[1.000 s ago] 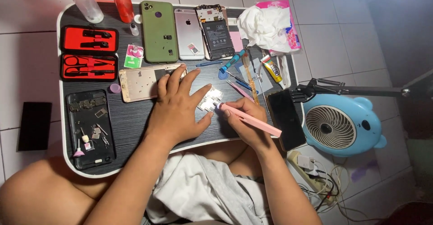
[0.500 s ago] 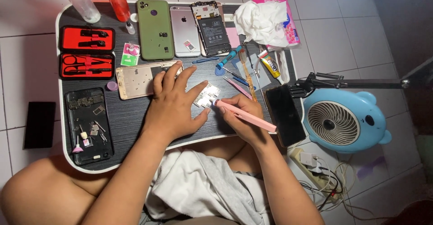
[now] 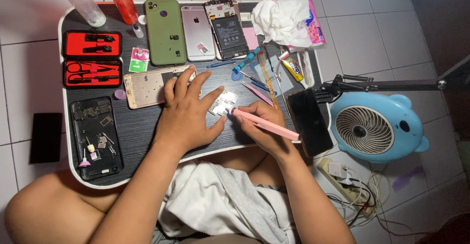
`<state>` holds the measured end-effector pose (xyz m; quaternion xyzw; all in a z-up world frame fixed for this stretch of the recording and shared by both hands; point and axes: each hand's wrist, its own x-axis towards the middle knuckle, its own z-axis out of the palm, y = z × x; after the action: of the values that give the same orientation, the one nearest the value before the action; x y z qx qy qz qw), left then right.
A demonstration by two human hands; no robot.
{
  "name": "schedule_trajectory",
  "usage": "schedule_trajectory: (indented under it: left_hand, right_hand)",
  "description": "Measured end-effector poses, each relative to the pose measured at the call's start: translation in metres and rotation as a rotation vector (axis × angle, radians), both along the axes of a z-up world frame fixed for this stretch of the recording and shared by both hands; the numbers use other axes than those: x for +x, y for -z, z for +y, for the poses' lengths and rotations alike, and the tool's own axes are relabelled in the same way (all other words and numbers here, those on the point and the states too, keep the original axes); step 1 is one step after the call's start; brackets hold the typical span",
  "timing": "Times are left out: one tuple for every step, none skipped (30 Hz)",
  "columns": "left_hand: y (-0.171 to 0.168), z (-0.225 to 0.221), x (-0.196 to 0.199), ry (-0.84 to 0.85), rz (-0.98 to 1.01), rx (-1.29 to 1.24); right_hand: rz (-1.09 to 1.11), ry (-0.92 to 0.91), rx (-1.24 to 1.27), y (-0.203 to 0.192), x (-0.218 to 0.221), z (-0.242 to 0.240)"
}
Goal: Repairing a small electronic circuit board using a specialized tool on a portable desk.
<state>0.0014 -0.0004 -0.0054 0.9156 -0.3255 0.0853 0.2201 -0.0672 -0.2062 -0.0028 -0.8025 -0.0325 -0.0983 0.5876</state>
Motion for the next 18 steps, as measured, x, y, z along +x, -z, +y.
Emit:
schedule_trajectory:
  left_hand:
    - [-0.0003, 0.0002, 0.0, 0.0, 0.0, 0.0]
    - [-0.0006, 0.0004, -0.0003, -0.001, 0.001, 0.002]
    - [-0.0009, 0.0004, -0.0005, -0.002, 0.001, 0.003]
    - [-0.0007, 0.0002, -0.0002, -0.001, 0.002, 0.004]
    - [-0.0005, 0.0, 0.0, 0.0, 0.001, 0.004]
    - [-0.0003, -0.0002, 0.0002, 0.0, 0.0, 0.004]
    - [0.0, -0.0004, 0.0002, 0.001, 0.0, 0.004]
    - [0.0002, -0.0004, 0.0004, 0.001, -0.002, 0.002]
    - [0.0003, -0.0003, 0.0005, 0.001, -0.004, 0.0]
    - [-0.0002, -0.0002, 0.0006, 0.001, -0.004, 0.001]
    - [-0.0007, -0.0001, 0.0006, 0.001, -0.001, 0.003]
    - [-0.0011, -0.0003, 0.0004, 0.001, 0.002, 0.005]
    - [-0.0012, -0.0003, 0.0002, 0.002, 0.002, 0.005]
    - [-0.0013, -0.0002, 0.0, 0.001, 0.002, 0.009]
    - [-0.0015, -0.0001, -0.0002, 0.0, 0.001, 0.013]
    - [-0.0014, -0.0001, -0.0005, 0.001, 0.001, 0.013]
    - [-0.0014, -0.0001, -0.0008, 0.001, 0.001, 0.012]
    - [-0.0015, -0.0002, -0.0008, 0.001, 0.0, 0.012]
  right_hand:
    - [0.0, 0.0, 0.0, 0.0005, 0.0001, 0.0]
    - [-0.001, 0.003, -0.001, 0.001, -0.0002, 0.0]
    - [-0.001, 0.006, -0.003, 0.0015, -0.0005, -0.0001]
    - [-0.001, 0.007, -0.002, 0.0015, -0.0001, -0.0001]
    - [-0.008, 0.025, -0.006, 0.0014, 0.0002, 0.0]
    - [-0.016, 0.042, -0.01, 0.0013, 0.0006, 0.0]
    - [-0.017, 0.043, -0.009, 0.0022, 0.0003, -0.0007]
    - [0.004, 0.049, -0.018, 0.0031, 0.0004, -0.0014]
    - [0.026, 0.056, -0.027, 0.004, 0.0006, -0.002]
    - [0.025, 0.056, -0.026, 0.004, 0.001, -0.0019]
    - [0.022, 0.052, -0.023, 0.0041, 0.0013, -0.002]
    - [0.02, 0.048, -0.021, 0.0043, 0.0013, -0.0022]
    - [0.02, 0.049, -0.02, 0.003, 0.0012, -0.0018]
    - [0.021, 0.04, -0.018, 0.0016, 0.0011, -0.0014]
    - [0.023, 0.032, -0.017, 0.0002, 0.0011, -0.001]
    - [0.023, 0.032, -0.016, -0.0004, 0.0008, -0.0009]
    - [0.022, 0.019, -0.013, -0.001, 0.0006, -0.001]
    - [0.019, 0.005, -0.01, -0.0017, 0.0006, -0.001]
